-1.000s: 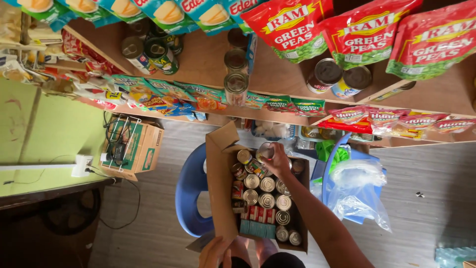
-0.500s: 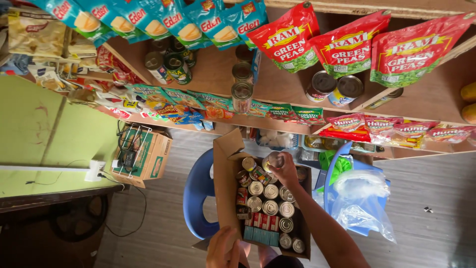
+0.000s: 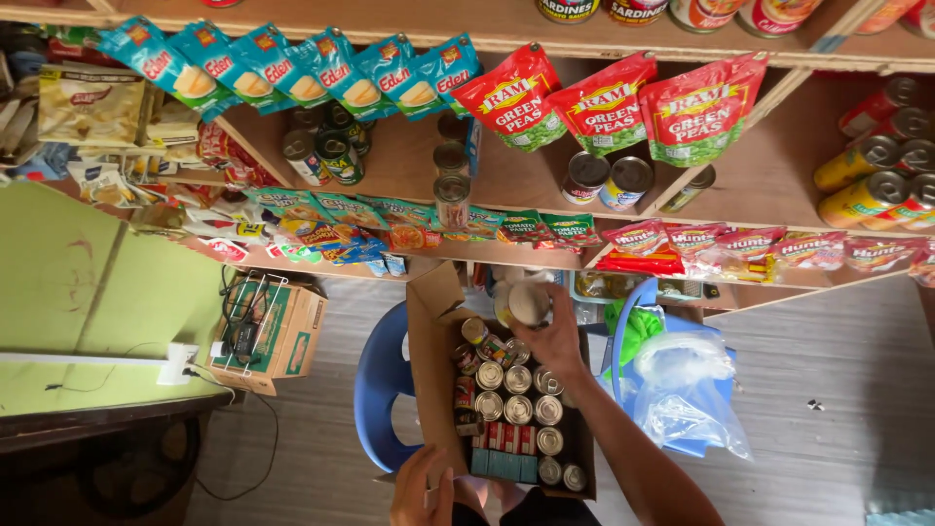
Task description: The person is taking canned goods and food packets from a box and arranging them onto grocery store shelves.
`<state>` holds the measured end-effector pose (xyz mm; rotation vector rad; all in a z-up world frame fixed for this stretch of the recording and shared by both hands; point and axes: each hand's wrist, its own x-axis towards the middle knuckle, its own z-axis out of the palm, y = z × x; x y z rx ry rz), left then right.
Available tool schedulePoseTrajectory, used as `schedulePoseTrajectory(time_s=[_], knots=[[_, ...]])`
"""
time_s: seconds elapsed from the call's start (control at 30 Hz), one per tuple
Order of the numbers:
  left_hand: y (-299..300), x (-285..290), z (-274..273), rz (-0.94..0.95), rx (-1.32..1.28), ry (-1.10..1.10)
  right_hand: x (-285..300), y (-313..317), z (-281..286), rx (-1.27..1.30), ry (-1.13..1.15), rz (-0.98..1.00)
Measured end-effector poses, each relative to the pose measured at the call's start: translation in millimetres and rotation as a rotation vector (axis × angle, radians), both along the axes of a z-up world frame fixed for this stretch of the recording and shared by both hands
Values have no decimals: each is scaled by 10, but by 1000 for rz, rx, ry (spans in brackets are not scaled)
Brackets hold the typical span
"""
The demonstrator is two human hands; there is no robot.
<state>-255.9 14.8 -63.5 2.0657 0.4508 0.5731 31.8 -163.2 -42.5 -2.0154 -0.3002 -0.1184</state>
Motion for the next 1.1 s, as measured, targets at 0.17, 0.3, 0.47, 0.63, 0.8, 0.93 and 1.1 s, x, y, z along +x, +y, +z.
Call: schedulePoseTrajectory(time_s=[0.17, 0.3, 0.47, 0.63, 0.8, 0.93, 1.1], knots=[[-26, 131, 545, 17, 17, 11, 522, 285, 1006, -64, -451, 51], [-29, 241, 1042, -6, 44, 16, 1064, 486, 1298, -171, -423, 52], [-37, 260, 1194, 34, 3, -19, 1656, 561, 1033, -499, -575, 4], [-27, 163, 1165, 53, -46, -33, 1845, 583, 947, -641, -634, -84], [-35, 125, 1246, 125, -29, -5, 1929, 549, 922, -638, -682, -194], [-82, 166, 1397, 180, -132, 97, 1997, 535, 898, -651, -643, -219], [-25, 272, 1490, 63, 5, -50, 2042, 496, 872, -613, -453, -246]])
